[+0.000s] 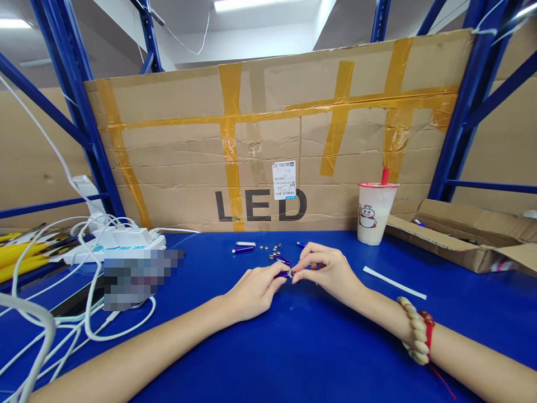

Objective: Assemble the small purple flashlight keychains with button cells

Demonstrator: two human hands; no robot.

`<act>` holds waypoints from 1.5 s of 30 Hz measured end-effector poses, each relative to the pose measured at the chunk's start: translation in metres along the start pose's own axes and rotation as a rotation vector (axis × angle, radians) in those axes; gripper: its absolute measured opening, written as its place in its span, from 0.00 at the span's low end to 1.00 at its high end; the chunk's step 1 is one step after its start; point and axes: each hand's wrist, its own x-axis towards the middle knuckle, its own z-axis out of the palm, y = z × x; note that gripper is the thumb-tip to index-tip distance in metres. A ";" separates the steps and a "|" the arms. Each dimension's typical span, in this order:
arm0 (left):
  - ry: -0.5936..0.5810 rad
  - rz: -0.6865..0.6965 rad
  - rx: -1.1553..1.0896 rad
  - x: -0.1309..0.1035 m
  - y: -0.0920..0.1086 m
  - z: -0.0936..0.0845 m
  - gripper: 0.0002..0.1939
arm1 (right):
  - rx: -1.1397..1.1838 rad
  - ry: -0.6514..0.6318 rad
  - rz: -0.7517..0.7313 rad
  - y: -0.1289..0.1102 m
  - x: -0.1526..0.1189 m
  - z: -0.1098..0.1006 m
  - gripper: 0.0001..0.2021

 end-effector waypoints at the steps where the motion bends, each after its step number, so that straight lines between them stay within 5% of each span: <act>1: 0.002 0.005 -0.005 0.000 0.000 0.000 0.12 | -0.004 -0.001 0.006 0.000 0.000 0.000 0.11; 18: 0.031 0.003 -0.004 0.001 -0.001 0.002 0.13 | 0.217 -0.125 0.393 -0.001 0.004 0.004 0.18; 38: -0.033 -0.010 0.061 0.002 -0.002 0.004 0.16 | 0.265 -0.221 0.542 0.009 0.004 0.010 0.23; 45: -0.071 0.034 0.103 0.002 -0.002 0.003 0.15 | 0.298 -0.081 0.470 0.010 -0.004 0.018 0.29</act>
